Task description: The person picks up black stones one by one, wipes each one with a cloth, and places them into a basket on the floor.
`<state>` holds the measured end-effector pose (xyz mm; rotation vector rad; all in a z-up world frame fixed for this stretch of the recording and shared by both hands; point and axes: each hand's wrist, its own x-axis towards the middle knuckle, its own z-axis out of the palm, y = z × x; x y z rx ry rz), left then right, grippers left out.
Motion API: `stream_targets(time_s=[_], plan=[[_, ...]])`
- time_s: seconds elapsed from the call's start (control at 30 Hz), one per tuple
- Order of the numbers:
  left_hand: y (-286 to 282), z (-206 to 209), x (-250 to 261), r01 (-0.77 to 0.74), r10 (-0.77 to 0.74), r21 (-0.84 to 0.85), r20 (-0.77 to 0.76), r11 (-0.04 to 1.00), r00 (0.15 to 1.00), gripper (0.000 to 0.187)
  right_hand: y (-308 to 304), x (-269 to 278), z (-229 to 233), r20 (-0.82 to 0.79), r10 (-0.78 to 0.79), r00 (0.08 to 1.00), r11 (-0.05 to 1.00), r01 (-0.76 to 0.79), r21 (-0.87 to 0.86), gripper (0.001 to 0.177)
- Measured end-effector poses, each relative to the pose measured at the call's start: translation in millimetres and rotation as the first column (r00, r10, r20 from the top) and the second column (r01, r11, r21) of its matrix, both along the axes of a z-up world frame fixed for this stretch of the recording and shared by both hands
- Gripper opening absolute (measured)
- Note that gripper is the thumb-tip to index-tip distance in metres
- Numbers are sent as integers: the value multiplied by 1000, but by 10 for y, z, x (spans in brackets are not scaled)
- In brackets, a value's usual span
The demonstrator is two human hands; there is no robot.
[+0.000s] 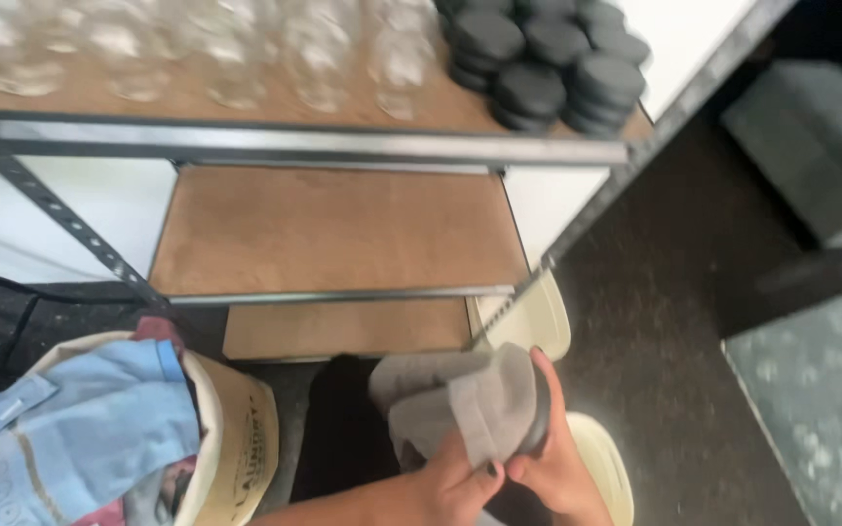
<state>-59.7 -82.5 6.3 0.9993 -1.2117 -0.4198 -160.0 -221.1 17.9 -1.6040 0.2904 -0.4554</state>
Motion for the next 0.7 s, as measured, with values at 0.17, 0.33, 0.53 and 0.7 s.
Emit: stream_targets(time_s=[0.17, 0.33, 0.53, 0.7], plan=[[-11, -99, 413, -43, 56, -86, 154, 995, 986, 54, 89, 278, -194, -22, 88, 996, 993, -86, 82, 132], [197, -179, 738, -42, 44, 130, -12, 991, 999, 82, 444, 518, 126, 100, 204, 974, 968, -216, 125, 127], [443, 55, 717, -68, 69, -20, 78, 997, 995, 75, 287, 956, 60, 88, 124, 988, 990, -129, 53, 135], [556, -466, 945, -310, 299, 81, 125, 947, 946, 81, 509, 1011, -422, 99, 378, 921, 921, -385, 65, 121]])
